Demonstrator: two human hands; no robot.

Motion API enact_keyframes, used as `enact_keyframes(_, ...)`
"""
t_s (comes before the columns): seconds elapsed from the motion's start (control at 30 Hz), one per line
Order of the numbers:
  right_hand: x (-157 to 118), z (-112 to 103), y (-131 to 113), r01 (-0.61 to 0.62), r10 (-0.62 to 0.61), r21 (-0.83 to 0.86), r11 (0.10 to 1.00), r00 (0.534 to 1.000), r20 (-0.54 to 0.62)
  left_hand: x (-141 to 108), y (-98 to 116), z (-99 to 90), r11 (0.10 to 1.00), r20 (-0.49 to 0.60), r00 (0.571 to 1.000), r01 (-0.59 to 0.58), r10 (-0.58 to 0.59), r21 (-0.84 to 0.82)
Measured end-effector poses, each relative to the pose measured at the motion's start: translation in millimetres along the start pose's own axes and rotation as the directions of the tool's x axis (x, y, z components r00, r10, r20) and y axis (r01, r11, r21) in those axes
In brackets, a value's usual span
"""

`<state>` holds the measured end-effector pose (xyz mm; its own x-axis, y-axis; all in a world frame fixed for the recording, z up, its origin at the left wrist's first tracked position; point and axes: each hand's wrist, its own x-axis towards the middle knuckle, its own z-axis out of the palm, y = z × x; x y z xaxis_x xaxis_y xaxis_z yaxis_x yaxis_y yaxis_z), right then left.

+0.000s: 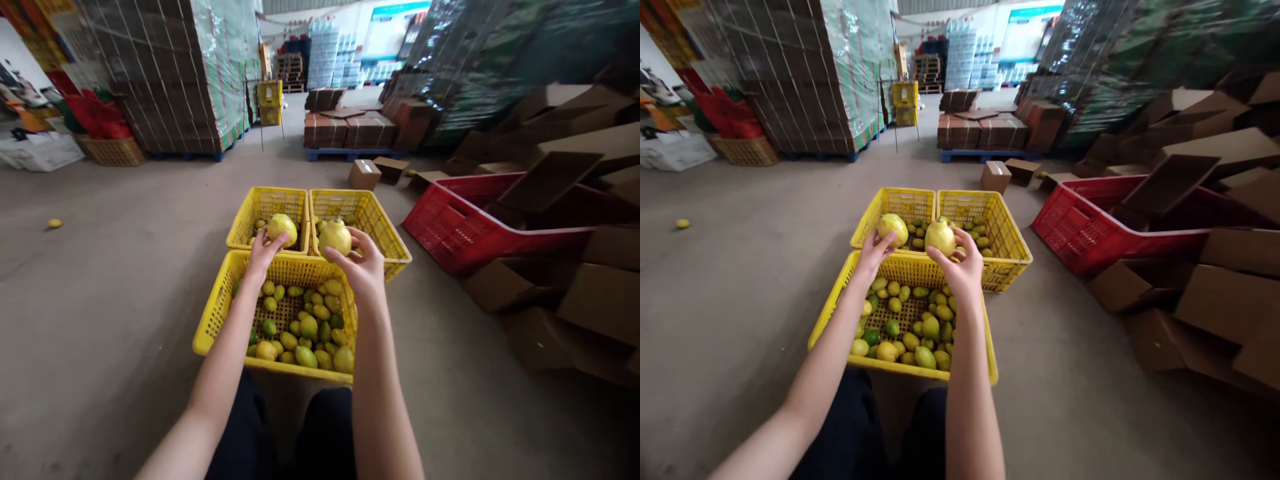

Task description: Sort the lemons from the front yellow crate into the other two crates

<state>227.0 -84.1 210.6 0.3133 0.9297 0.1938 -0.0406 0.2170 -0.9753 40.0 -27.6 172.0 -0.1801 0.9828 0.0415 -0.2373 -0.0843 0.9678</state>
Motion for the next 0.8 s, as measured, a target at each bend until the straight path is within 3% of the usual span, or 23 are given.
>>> enact_keyframes(0.13,-11.2,23.6,22.1,-0.045,0.041,0.104,0.994,0.998,0.044,-35.2,15.5,-15.6,0.996,0.042,0.999,0.018,-0.014,-0.083)
enact_keyframes(0.33,-29.4,15.9,33.3,-0.226,0.211,0.218,0.949,0.973,0.092,-51.5,10.9,-34.5,0.993,-0.032,0.999,0.034,-0.03,0.11)
enact_keyframes(0.57,-30.8,13.2,25.6,-0.275,0.257,0.221,0.936,0.96,0.109,-56.9,18.3,-23.7,0.993,0.083,0.994,0.064,-0.072,0.095)
enact_keyframes(0.8,-29.5,9.1,28.1,-0.338,0.321,0.245,0.909,0.941,0.107,-57.1,13.1,-10.5,0.96,0.054,0.959,0.277,-0.278,0.037)
